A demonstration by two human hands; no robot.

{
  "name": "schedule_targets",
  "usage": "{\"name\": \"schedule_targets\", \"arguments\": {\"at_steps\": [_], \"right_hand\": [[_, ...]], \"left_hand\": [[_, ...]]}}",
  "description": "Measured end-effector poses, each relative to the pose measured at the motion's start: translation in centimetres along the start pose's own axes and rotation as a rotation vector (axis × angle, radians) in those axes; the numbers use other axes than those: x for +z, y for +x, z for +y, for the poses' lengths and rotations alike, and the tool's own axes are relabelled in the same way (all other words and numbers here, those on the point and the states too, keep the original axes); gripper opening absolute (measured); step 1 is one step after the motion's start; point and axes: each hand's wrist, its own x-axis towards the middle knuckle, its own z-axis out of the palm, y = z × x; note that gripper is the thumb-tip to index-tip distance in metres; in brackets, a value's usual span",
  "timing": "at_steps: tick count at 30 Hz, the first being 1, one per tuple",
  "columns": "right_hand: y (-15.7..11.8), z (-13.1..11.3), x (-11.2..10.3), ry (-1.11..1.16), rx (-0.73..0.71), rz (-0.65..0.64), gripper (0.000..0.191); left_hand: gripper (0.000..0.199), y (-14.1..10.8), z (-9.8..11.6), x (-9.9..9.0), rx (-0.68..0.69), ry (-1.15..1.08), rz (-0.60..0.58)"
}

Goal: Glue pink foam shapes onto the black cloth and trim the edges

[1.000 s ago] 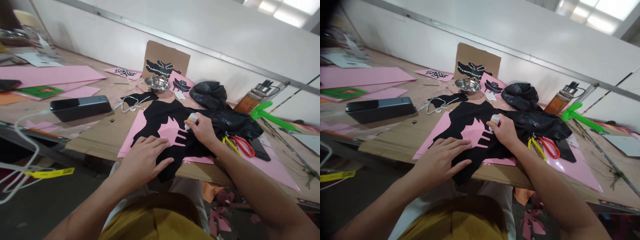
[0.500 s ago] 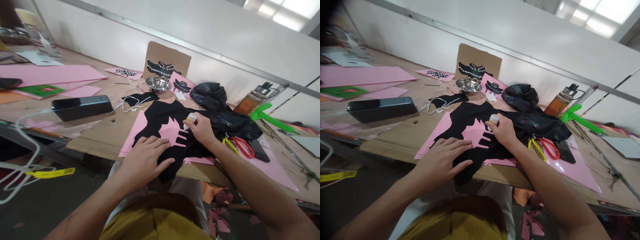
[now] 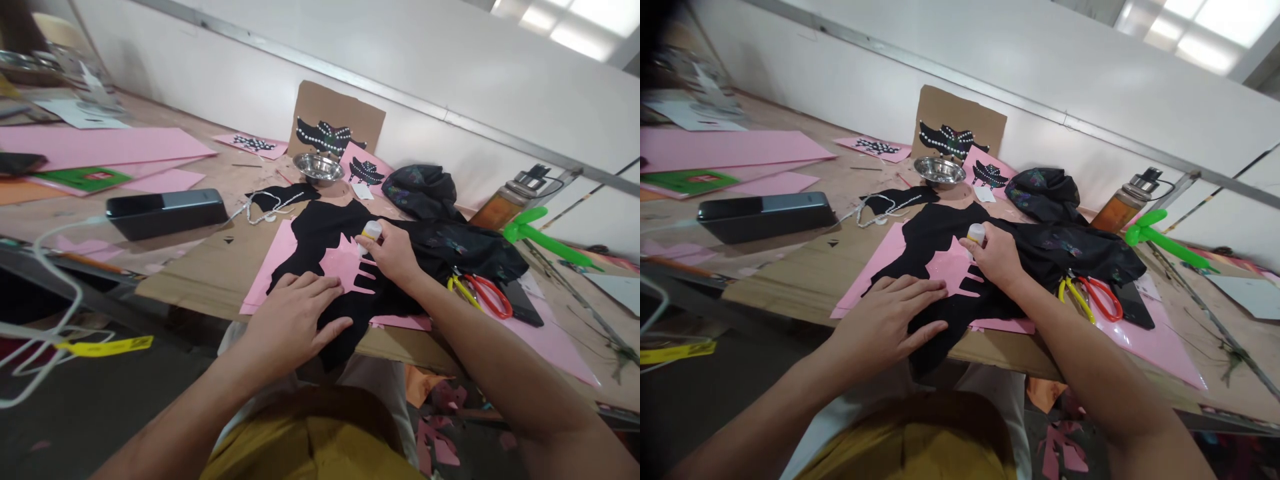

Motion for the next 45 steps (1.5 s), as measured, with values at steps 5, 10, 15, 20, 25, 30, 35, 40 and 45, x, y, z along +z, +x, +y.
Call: {"name": "schedule_targets", "arguments": {"at_steps": [5, 10, 15, 20, 25, 30, 35, 40, 45], "right_hand": [[0.5, 0.2, 0.3, 0.003, 0.004, 0.02, 0.033], [0.4, 0.3, 0.4, 0.016, 0.011, 0.03, 0.033], [0.0, 0.1, 0.3, 0.053, 0.018, 0.013, 0.033], [0.2, 0.3, 0.4, 0.081, 0.048, 0.019, 0.031], [0.4, 0.7, 0.4, 0.118, 0.117, 0.018, 0.032], [0.5, 1.2, 0.1, 0.158, 0.16, -0.04, 0.032], [0.5, 1.3, 0.0, 0.185, 0.137, -0.098, 0.031], [0.5, 1.1, 0.0, 0.196, 0.111, -0.125, 0.026], [0.4, 0.8, 0.0, 0.174, 0.08, -0.08, 0.024]], "left_hand": [[0.046, 0.1, 0.0, 0.1, 0.001, 0.001, 0.001], [0.046, 0.1, 0.1, 0.1, -0.005, 0.0, -0.005], [0.046, 0.1, 0.1, -0.1, -0.007, 0.003, -0.003], [0.046, 0.1, 0.1, -0.1, -0.011, -0.007, -0.011], [0.047, 0.1, 0.1, -0.1, -0.017, -0.005, -0.022], [0.045, 0.0, 0.1, -0.2, -0.023, -0.002, -0.022], [0.046, -0.1, 0.1, 0.0, -0.023, 0.006, -0.015], [0.046, 0.0, 0.2, -0.1, -0.03, 0.001, -0.037], [0.047, 0.2, 0.1, -0.2, -0.034, 0.005, -0.046]]}}
